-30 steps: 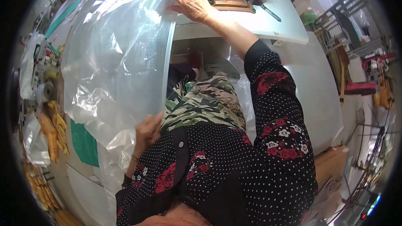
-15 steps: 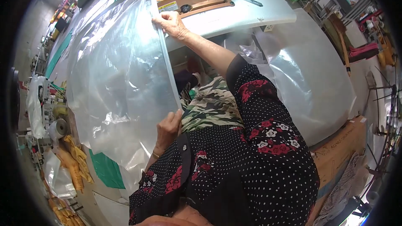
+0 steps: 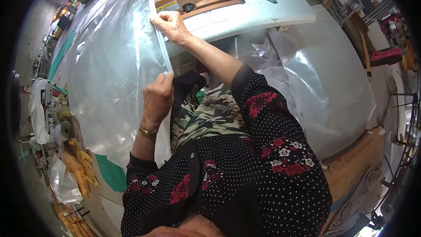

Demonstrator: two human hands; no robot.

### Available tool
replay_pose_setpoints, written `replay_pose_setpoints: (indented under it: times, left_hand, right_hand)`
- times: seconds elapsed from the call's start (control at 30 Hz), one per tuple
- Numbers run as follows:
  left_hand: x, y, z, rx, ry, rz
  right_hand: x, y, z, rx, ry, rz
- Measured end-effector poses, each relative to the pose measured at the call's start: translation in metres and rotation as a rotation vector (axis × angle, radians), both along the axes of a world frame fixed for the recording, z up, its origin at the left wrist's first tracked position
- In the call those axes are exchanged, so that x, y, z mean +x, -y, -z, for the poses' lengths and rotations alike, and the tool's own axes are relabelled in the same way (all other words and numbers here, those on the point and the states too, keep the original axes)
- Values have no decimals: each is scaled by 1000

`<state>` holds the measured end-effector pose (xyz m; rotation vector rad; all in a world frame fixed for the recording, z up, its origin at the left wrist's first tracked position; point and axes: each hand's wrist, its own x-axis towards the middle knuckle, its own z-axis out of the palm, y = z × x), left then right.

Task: The person joins or edges large plastic sheets using a sewing machine.

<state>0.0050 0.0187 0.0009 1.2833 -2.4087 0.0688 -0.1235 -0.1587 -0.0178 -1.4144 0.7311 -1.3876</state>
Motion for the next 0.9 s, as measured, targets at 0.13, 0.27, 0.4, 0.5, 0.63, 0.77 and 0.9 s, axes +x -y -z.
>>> replay_pose_setpoints:
  times: [0.13,0.27,0.4,0.5,0.63,0.77,0.9]
  left_hand:
    - [-2,32,-7,-55,-4,-21]
    - [-2,67,-17,-86,-10,-37]
    - [-12,96,-29,-136,-18,0]
    - [-11,122,-33,-179,-71,-2]
    - [-13,153,-44,-297,-96,-57]
    - [-16,165,-54,-366,-145,-163]
    - [-28,138,-44,-294,-223,-293]
  right_hand:
    - [3,0,0,2,80,-16]
    - [5,1,-2,30,77,-48]
    - [4,5,4,-11,160,-11]
    - [4,6,1,-50,153,-25]
    - [13,13,9,67,345,-99]
    - [14,5,2,-64,240,-15]
    - [-2,4,-3,-630,-132,622]
